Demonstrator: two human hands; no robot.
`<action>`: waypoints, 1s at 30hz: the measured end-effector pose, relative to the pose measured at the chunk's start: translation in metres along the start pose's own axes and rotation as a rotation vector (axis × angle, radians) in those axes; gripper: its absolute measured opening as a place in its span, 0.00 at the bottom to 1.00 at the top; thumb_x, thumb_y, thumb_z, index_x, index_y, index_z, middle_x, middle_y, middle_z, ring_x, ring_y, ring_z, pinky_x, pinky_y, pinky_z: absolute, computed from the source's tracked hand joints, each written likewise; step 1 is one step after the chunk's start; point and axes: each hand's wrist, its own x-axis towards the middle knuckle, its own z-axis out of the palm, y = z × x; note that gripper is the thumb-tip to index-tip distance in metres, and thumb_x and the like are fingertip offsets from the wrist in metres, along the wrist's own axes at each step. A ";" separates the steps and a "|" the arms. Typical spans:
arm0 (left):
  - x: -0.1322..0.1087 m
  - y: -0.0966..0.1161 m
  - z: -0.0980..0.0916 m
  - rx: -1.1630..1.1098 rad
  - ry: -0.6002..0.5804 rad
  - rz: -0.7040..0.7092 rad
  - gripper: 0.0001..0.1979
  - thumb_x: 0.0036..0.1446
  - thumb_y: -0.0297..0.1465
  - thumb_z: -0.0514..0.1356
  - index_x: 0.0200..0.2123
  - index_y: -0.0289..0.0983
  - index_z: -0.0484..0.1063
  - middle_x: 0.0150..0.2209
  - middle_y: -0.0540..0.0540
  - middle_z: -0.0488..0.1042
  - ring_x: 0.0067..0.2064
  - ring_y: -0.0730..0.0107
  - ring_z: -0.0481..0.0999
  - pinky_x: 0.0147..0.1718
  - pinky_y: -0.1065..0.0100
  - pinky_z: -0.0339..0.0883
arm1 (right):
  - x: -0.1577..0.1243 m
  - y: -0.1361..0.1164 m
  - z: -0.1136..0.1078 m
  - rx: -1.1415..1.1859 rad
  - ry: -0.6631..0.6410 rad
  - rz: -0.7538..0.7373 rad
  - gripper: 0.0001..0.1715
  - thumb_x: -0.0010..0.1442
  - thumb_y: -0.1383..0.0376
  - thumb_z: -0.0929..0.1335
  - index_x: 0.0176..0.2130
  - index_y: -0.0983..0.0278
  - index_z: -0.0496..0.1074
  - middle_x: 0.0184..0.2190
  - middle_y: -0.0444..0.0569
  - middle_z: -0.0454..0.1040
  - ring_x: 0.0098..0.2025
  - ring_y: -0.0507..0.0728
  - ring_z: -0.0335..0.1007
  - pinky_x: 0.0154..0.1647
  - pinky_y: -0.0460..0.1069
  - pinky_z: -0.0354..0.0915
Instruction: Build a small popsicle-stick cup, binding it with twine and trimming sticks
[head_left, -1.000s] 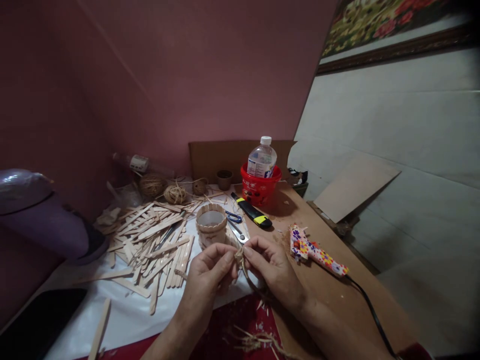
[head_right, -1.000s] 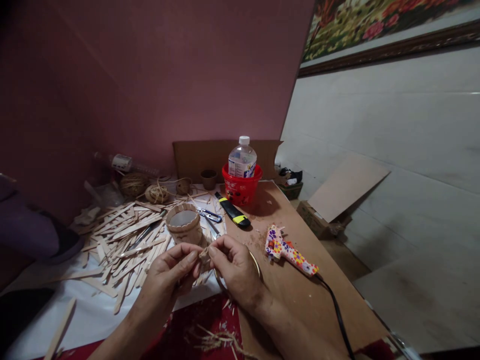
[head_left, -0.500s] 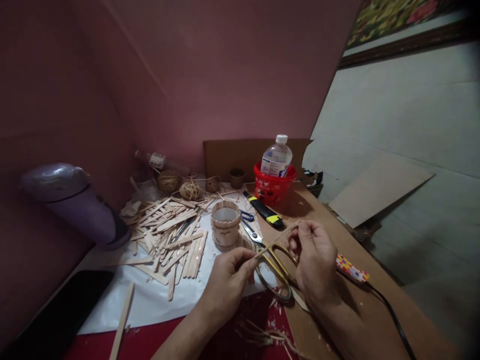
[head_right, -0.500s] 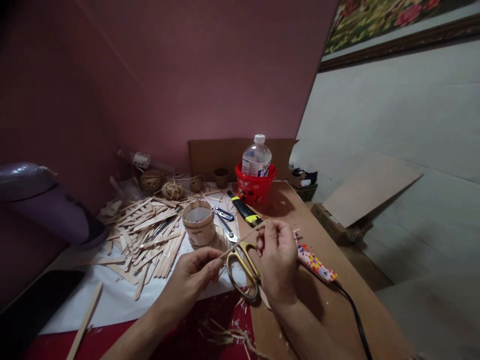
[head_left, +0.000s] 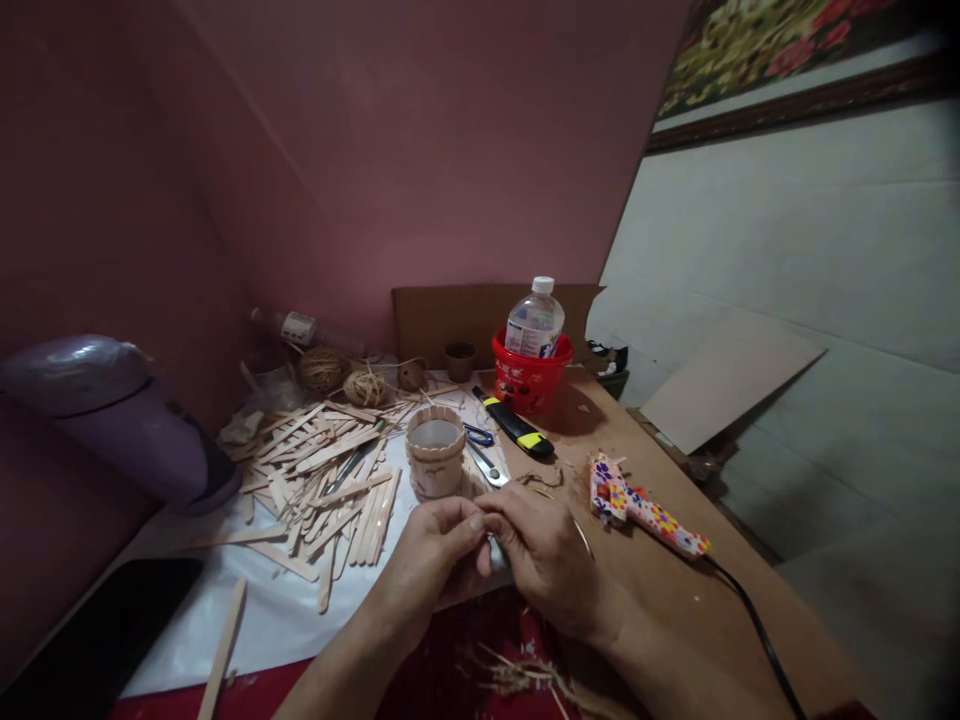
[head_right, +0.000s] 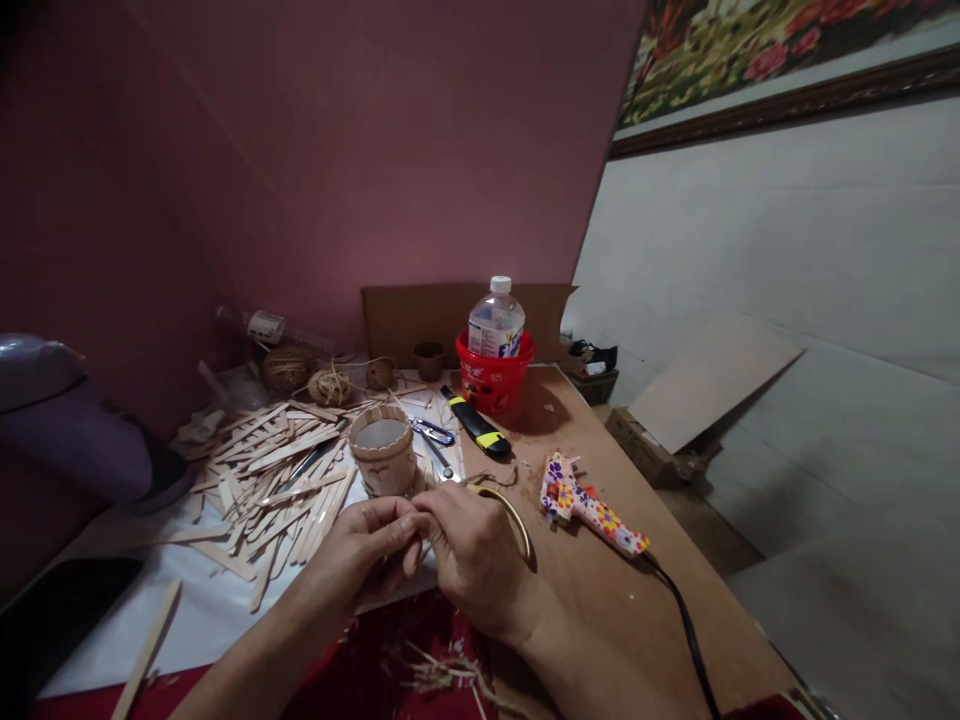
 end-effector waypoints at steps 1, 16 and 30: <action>0.000 0.001 0.000 -0.017 -0.003 0.006 0.13 0.51 0.37 0.63 0.25 0.33 0.70 0.17 0.51 0.69 0.13 0.84 0.57 0.12 0.79 0.43 | 0.000 0.001 0.000 -0.025 0.049 0.041 0.10 0.64 0.68 0.60 0.37 0.64 0.70 0.30 0.48 0.72 0.33 0.55 0.69 0.33 0.49 0.62; -0.007 0.014 0.002 -0.031 0.343 0.278 0.12 0.50 0.36 0.64 0.31 0.35 0.67 0.18 0.54 0.69 0.16 0.83 0.59 0.14 0.80 0.49 | 0.002 0.005 -0.004 -0.098 0.388 0.199 0.09 0.61 0.68 0.63 0.34 0.62 0.72 0.31 0.50 0.74 0.33 0.57 0.70 0.34 0.51 0.63; -0.006 0.006 0.006 -0.166 0.105 0.266 0.10 0.55 0.35 0.60 0.33 0.34 0.70 0.23 0.48 0.74 0.17 0.78 0.65 0.12 0.78 0.53 | -0.002 -0.009 -0.004 0.174 0.189 0.065 0.05 0.62 0.68 0.64 0.36 0.62 0.70 0.31 0.47 0.73 0.35 0.54 0.70 0.37 0.49 0.63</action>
